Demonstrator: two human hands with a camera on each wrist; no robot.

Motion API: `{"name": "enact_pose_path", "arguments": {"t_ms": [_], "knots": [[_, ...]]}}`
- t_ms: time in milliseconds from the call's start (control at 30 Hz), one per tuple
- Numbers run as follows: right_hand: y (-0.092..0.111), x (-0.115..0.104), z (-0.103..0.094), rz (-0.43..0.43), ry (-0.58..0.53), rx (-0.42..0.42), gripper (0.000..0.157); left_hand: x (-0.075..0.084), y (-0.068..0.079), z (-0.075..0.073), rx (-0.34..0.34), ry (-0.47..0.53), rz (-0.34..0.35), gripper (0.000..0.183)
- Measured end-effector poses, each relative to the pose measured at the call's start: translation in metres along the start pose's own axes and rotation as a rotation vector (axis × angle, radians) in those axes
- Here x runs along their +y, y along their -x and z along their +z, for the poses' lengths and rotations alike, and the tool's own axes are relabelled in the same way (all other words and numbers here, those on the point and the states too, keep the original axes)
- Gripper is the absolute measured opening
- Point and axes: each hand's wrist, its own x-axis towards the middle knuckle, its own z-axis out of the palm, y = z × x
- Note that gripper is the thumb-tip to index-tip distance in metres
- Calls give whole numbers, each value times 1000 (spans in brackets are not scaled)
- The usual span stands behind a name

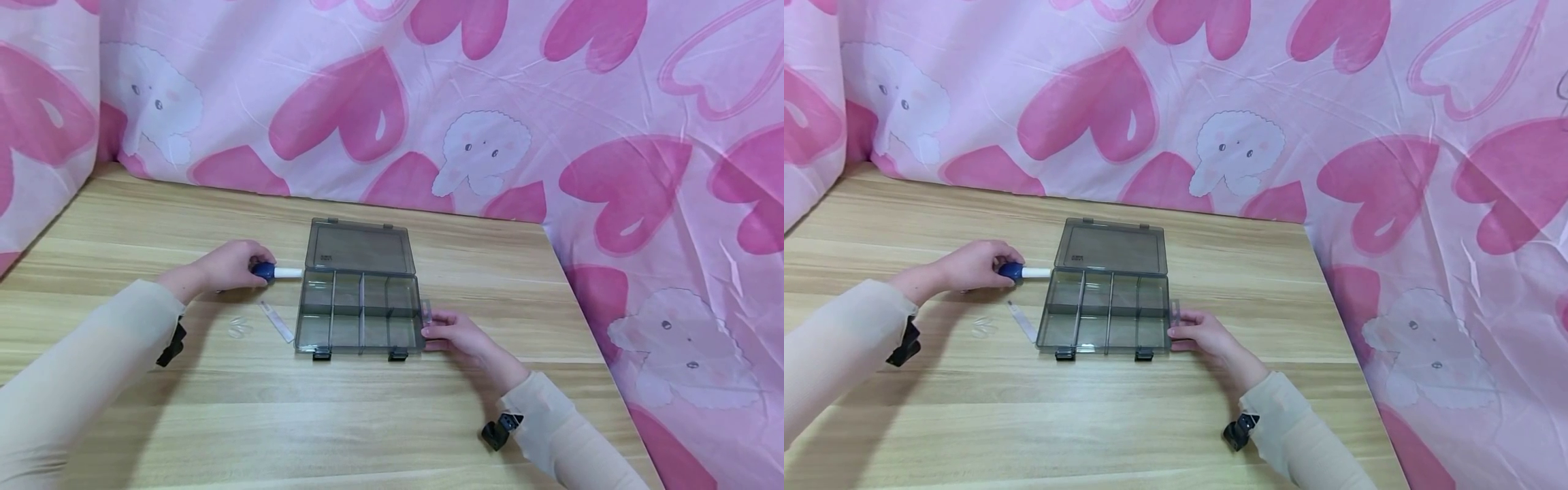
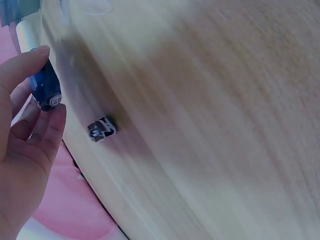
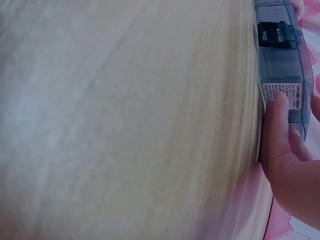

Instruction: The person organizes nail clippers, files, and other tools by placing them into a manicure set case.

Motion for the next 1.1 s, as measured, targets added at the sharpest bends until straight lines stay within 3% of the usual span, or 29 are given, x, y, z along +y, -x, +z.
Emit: {"name": "enact_pose_path", "arguments": {"t_ms": [700, 1100], "knots": [[2, -4, -1, 46, 44, 23, 56, 23, 9, -23, 43, -33, 62, 34], [2, -3, -1, 42, 55, 14, 57, 55, -3, -12, 43, -7, 142, 32]]}}
